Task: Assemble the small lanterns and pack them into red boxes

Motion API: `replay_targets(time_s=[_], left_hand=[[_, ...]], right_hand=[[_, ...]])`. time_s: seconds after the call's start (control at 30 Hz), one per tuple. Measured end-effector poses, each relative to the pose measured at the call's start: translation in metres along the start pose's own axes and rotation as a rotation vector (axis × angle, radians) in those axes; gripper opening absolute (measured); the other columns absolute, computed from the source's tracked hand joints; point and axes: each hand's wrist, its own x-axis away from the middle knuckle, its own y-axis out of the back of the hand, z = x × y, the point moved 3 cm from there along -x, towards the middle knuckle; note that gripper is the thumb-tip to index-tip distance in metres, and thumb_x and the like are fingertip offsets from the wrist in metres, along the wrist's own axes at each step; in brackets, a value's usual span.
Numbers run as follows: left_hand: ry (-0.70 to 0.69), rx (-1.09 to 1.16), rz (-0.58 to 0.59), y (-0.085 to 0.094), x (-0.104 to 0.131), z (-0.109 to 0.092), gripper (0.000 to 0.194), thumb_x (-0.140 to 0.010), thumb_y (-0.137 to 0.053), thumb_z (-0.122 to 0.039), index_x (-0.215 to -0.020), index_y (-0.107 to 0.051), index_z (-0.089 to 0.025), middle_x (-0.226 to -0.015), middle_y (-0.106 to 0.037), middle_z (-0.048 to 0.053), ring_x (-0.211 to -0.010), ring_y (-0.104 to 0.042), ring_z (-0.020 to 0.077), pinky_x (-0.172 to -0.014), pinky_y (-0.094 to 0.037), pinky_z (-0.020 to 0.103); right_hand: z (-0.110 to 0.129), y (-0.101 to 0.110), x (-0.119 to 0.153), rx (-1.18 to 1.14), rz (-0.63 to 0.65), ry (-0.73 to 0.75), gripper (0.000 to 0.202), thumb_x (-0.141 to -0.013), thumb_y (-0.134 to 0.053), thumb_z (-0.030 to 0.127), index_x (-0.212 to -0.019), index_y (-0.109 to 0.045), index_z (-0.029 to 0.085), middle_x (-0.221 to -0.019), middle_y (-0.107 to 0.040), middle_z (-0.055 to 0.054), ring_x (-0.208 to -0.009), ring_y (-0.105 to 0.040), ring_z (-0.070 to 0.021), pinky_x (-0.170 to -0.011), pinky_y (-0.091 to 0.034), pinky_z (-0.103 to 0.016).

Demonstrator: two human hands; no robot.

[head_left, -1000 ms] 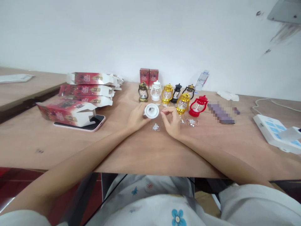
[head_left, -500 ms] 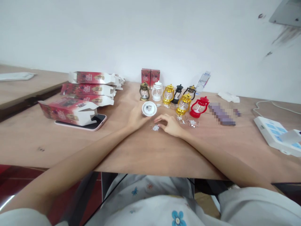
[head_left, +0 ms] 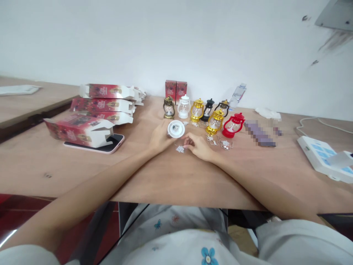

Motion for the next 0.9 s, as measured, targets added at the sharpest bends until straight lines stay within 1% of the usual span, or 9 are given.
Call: replay_targets(time_s=[0.1,0.17,0.23,0.33,0.4,0.57,0.7,0.8,0.9], left_hand=[[0.005,-0.010,0.003,-0.001,0.000,0.002,0.034,-0.075,-0.065,-0.033,-0.103,-0.051,-0.020,-0.101,-0.060,0.005,-0.093,-0.060,0.0228,-0.072,-0.049,0.032],[0.005,-0.016,0.005,-0.001,0.000,0.002,0.036,-0.076,-0.065,-0.036,-0.104,-0.051,-0.019,-0.101,-0.060,0.005,-0.093,-0.059,0.0228,-0.071,-0.048,0.032],[0.003,-0.011,0.009,-0.001,0.001,0.002,0.037,-0.077,-0.065,-0.040,-0.104,-0.051,-0.019,-0.101,-0.060,0.005,-0.092,-0.059,0.0225,-0.071,-0.048,0.031],[-0.005,0.008,0.014,-0.001,0.002,0.001,0.035,-0.079,-0.062,-0.042,-0.104,-0.052,-0.019,-0.101,-0.060,0.005,-0.092,-0.059,0.0214,-0.073,-0.048,0.031],[-0.010,0.016,0.013,-0.001,0.002,0.001,0.034,-0.080,-0.061,-0.039,-0.106,-0.052,-0.019,-0.101,-0.060,0.005,-0.093,-0.059,0.0210,-0.073,-0.048,0.031],[0.015,0.015,-0.015,0.000,0.003,0.003,0.034,-0.079,-0.061,-0.032,-0.110,-0.052,-0.021,-0.104,-0.059,0.004,-0.095,-0.058,0.0214,-0.074,-0.049,0.031],[-0.001,0.030,-0.016,-0.001,0.003,0.004,0.033,-0.081,-0.059,-0.032,-0.110,-0.052,-0.020,-0.105,-0.059,0.003,-0.096,-0.058,0.0206,-0.076,-0.049,0.030],[-0.019,0.028,-0.031,-0.001,0.003,0.003,0.034,-0.080,-0.060,-0.029,-0.111,-0.051,-0.020,-0.105,-0.059,0.003,-0.095,-0.058,0.0202,-0.078,-0.049,0.030],[-0.013,0.025,-0.031,-0.001,0.003,0.003,0.033,-0.080,-0.060,-0.032,-0.110,-0.051,-0.019,-0.104,-0.060,0.004,-0.095,-0.059,0.0206,-0.075,-0.048,0.030]], right_hand=[[0.008,0.003,0.002,0.043,-0.100,0.089,0.019,-0.078,-0.063,0.011,-0.094,-0.058,0.020,-0.076,-0.065,0.001,-0.071,-0.063,-0.0135,-0.069,-0.051,-0.027],[0.016,0.007,0.002,0.049,-0.241,0.144,0.011,-0.080,-0.064,0.018,-0.089,-0.058,0.022,-0.077,-0.065,0.001,-0.072,-0.063,-0.0144,-0.071,-0.051,-0.029],[0.023,0.012,-0.001,0.036,-0.384,0.165,0.008,-0.081,-0.065,0.024,-0.084,-0.058,0.022,-0.077,-0.066,0.001,-0.072,-0.063,-0.0149,-0.071,-0.052,-0.029],[0.031,0.015,-0.011,0.004,-0.512,0.177,0.009,-0.082,-0.065,0.027,-0.084,-0.056,0.023,-0.079,-0.066,0.001,-0.075,-0.064,-0.0152,-0.072,-0.052,-0.029],[0.033,0.016,-0.020,0.014,-0.534,0.191,0.008,-0.083,-0.063,0.026,-0.086,-0.056,0.023,-0.081,-0.067,0.001,-0.076,-0.065,-0.0150,-0.074,-0.052,-0.029],[0.037,0.014,-0.035,0.137,-0.474,0.237,0.007,-0.087,-0.056,0.027,-0.093,-0.055,0.023,-0.088,-0.068,-0.001,-0.080,-0.066,-0.0166,-0.078,-0.052,-0.033],[0.042,0.011,-0.035,0.240,-0.463,0.319,0.004,-0.089,-0.053,0.024,-0.090,-0.056,0.023,-0.086,-0.068,-0.003,-0.082,-0.064,-0.0179,-0.077,-0.052,-0.033],[0.045,0.010,-0.032,0.261,-0.484,0.375,0.010,-0.090,-0.051,0.020,-0.098,-0.057,0.023,-0.089,-0.068,-0.004,-0.086,-0.064,-0.0178,-0.079,-0.051,-0.033],[0.048,0.015,-0.027,0.264,-0.513,0.374,0.013,-0.090,-0.051,0.019,-0.101,-0.056,0.023,-0.092,-0.068,-0.004,-0.088,-0.063,-0.0175,-0.081,-0.051,-0.034]])
